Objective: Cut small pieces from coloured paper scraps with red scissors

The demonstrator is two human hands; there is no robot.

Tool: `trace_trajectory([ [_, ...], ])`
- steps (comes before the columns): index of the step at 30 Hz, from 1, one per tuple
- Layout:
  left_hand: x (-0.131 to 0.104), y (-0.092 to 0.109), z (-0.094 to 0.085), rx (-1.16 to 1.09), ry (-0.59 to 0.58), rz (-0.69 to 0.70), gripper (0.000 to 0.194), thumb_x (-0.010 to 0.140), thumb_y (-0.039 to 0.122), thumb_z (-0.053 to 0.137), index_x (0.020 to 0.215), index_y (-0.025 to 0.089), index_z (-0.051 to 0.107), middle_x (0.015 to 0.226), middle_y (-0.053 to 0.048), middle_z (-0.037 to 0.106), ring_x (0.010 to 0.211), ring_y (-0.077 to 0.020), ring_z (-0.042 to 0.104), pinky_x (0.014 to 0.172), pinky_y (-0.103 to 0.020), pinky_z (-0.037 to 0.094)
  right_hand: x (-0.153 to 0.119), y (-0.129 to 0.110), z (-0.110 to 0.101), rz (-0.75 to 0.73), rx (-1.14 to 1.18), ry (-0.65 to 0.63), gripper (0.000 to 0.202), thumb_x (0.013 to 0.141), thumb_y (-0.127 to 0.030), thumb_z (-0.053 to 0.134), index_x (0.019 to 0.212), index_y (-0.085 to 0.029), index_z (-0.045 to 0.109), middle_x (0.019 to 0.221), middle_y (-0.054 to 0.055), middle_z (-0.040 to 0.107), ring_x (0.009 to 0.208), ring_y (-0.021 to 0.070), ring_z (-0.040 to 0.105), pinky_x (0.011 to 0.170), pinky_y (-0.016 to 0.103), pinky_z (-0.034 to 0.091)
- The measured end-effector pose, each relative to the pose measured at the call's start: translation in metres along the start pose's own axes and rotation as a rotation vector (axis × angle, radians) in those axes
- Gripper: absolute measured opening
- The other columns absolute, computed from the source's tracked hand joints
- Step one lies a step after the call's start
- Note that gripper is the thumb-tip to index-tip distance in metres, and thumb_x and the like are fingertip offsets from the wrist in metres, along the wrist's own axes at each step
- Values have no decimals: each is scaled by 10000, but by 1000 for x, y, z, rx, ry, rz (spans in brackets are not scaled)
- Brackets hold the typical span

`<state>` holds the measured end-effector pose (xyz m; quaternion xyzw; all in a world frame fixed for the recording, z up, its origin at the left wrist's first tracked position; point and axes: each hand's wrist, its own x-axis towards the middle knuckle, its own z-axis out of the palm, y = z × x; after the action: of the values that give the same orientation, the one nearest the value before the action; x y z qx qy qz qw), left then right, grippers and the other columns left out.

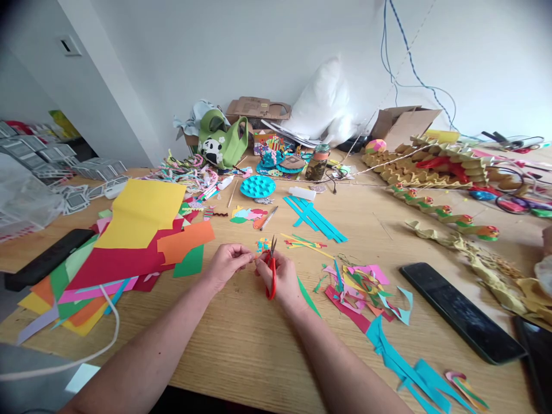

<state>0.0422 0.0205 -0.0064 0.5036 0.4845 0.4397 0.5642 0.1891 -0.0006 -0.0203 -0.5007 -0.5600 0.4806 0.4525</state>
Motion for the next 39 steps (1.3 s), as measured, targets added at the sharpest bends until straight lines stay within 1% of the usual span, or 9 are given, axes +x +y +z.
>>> trace_trajectory([
  [6, 1, -3, 0, 16, -33, -3, 217, 619, 350, 701, 633, 135, 671, 522, 13, 555, 491, -82, 424, 473, -226, 282, 1, 0, 0, 33, -15, 23, 258, 745, -394, 668, 685, -157, 584, 575, 19, 609, 512, 127, 500, 508, 227, 393],
  [11, -1, 0, -1, -51, -77, -45, 202, 610, 316, 711, 689, 132, 681, 548, 10, 568, 502, -81, 448, 462, -218, 285, 3, 0, -1, 33, 9, 28, 279, 739, -412, 671, 663, -162, 575, 562, 15, 601, 496, 124, 488, 491, 228, 380],
  [18, -1, 3, -4, -177, -128, -123, 208, 580, 303, 722, 665, 123, 664, 534, 7, 560, 472, -66, 427, 450, -218, 254, 1, -2, 1, 41, 109, -71, 321, 750, -463, 667, 694, -161, 575, 560, 12, 596, 501, 126, 493, 497, 234, 389],
  [24, -1, 3, -4, -148, -101, -137, 195, 565, 293, 705, 647, 123, 653, 493, 16, 537, 462, -71, 427, 444, -220, 248, 2, 2, -1, 15, 140, -74, 291, 778, -434, 651, 704, -162, 579, 592, 19, 614, 529, 128, 514, 517, 234, 410],
  [27, -1, 3, -4, -100, -96, -137, 179, 567, 285, 693, 636, 126, 647, 484, 21, 530, 456, -71, 427, 445, -220, 250, 3, 2, -2, 24, 142, -63, 262, 770, -398, 648, 690, -161, 571, 575, 15, 605, 517, 122, 502, 509, 232, 407],
  [31, -1, 3, -5, -69, -92, -147, 173, 577, 289, 675, 635, 129, 642, 487, 18, 535, 454, -76, 435, 445, -221, 259, 3, 0, -1, 38, 130, -84, 231, 763, -364, 632, 680, -162, 558, 557, 7, 588, 508, 120, 492, 501, 233, 393],
  [39, -1, 2, -3, -91, -96, -116, 179, 571, 284, 698, 649, 129, 655, 497, 21, 535, 455, -71, 421, 441, -222, 257, 3, -1, -1, 59, 87, -48, 245, 770, -390, 610, 672, -173, 555, 550, 5, 590, 490, 126, 494, 486, 237, 389],
])
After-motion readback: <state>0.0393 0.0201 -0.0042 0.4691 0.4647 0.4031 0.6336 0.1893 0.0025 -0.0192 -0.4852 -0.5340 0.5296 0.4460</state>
